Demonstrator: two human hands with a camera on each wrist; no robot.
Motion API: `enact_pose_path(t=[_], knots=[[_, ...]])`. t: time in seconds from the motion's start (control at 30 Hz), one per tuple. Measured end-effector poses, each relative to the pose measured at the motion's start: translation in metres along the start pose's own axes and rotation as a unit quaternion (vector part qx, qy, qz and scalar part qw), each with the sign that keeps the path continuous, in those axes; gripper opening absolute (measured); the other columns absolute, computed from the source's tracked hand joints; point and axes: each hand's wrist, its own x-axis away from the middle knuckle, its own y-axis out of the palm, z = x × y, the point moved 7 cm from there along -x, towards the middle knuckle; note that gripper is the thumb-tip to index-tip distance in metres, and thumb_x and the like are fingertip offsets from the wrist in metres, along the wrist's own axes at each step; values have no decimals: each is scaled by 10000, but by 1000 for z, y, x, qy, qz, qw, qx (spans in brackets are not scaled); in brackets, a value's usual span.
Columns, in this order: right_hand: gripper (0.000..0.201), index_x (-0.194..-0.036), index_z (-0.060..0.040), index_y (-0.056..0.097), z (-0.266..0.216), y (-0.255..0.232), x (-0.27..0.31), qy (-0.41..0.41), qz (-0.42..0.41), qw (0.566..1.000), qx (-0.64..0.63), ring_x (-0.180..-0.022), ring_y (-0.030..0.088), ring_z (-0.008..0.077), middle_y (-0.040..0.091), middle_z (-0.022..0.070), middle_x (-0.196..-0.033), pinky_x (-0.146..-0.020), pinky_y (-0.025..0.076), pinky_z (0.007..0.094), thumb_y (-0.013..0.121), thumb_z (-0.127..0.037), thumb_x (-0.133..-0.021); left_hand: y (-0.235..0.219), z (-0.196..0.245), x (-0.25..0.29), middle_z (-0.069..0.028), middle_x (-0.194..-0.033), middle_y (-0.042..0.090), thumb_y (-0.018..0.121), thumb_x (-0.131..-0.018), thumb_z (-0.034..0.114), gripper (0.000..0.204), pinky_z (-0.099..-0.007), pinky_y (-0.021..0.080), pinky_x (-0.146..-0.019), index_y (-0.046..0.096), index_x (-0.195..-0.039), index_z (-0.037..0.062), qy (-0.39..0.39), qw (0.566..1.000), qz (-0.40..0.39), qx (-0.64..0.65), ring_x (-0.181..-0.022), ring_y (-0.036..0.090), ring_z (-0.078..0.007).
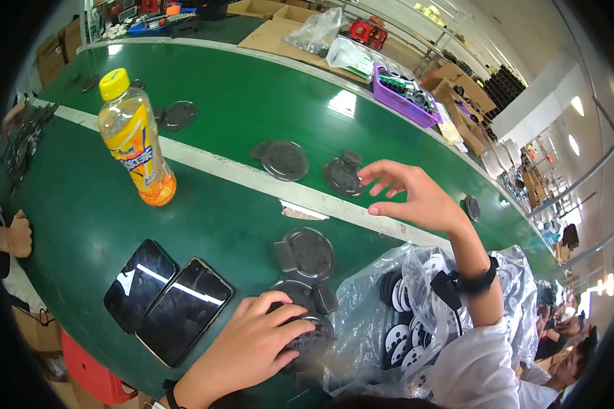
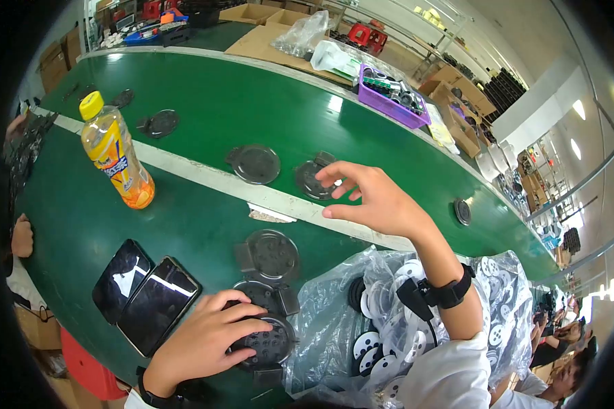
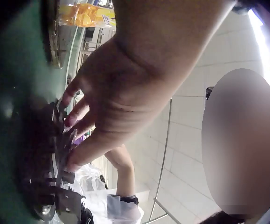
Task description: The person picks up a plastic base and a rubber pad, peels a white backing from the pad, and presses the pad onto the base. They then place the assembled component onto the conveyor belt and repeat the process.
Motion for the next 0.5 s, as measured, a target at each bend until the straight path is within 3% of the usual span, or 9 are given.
enact_pose_path(t=[0.07, 0.1, 0.13, 0.2, 0.23, 0.33, 0.4, 0.43, 0.5], knots=[[466, -1117, -55, 570, 4, 2, -7, 4, -19, 1000, 12, -872, 591, 174, 615, 84, -1051, -756, 485, 308, 743, -206, -712, -3, 1, 3, -9, -1163, 550, 709, -710, 205, 418, -371, 373, -896, 598, -1109, 145, -7, 1000, -13, -26, -1122, 435, -245], [460, -1118, -50, 563, 3, 5, -9, 10, -26, 999, 44, -853, 595, 175, 618, 86, -1039, -733, 491, 304, 735, -192, -716, -7, 5, 4, -9, -1055, 565, 692, -732, 220, 341, -354, 399, -826, 614, -1054, 141, 12, 998, 24, -51, -1036, 470, -235], [450, -1112, -45, 565, 0, 7, -13, 29, -24, 998, 52, -857, 599, 188, 619, 93, -1028, -742, 493, 315, 727, -184, -716, -9, 5, 6, -9, -1055, 565, 692, -732, 220, 341, -354, 399, -826, 614, -1054, 141, 12, 998, 32, -56, -1036, 470, -235], [477, -1127, -44, 553, 1, 11, -28, 6, -23, 997, 69, -879, 598, 214, 611, 118, -1034, -750, 497, 334, 731, -191, -709, -7, 1, 11, -6, -931, 552, 683, -744, 228, 248, -345, 416, -748, 628, -967, 134, -39, 997, 8, -63, -923, 490, -221], [477, -1127, -44, 553, 5, 17, -38, 2, -20, 998, 61, -879, 598, 214, 611, 118, -1034, -750, 497, 334, 731, -191, -709, -10, 1, 11, -7, -839, 518, 680, -747, 234, 190, -339, 419, -692, 630, -897, 128, -29, 997, 43, -64, -838, 487, -212], [556, -1154, -38, 533, 22, 35, -81, 7, 4, 999, 33, -926, 595, 276, 601, 159, -1059, -788, 493, 380, 751, -235, -681, -8, 2, 12, -10, -832, 517, 680, -746, 236, 184, -336, 424, -688, 631, -888, 129, -25, 995, 49, -85, -847, 490, -212], [691, -1180, -36, 513, 24, 50, -111, -127, 107, 972, 165, -972, 583, 333, 587, 196, -1090, -837, 480, 402, 782, -324, -613, -9, 1, 11, -12, -827, 512, 682, -744, 241, 195, -335, 428, -693, 625, -891, 127, -33, 995, 41, -90, -849, 493, -213], [691, -1180, -36, 513, 30, 60, -123, -135, 111, 972, 159, -972, 583, 333, 587, 196, -1090, -837, 480, 402, 782, -324, -613, -7, -1, 11, -12, -829, 515, 683, -743, 244, 202, -337, 430, -696, 623, -895, 127, -25, 995, 41, -84, -852, 493, -213], [756, -1167, -33, 526, 48, 82, -146, -12, 102, 983, 153, -992, 575, 363, 595, 210, -1076, -872, 462, 409, 787, -394, -556, -5, -2, 12, -16, -846, 520, 681, -746, 257, 222, -340, 441, -718, 616, -917, 133, -17, 996, 37, -83, -870, 499, -216]])
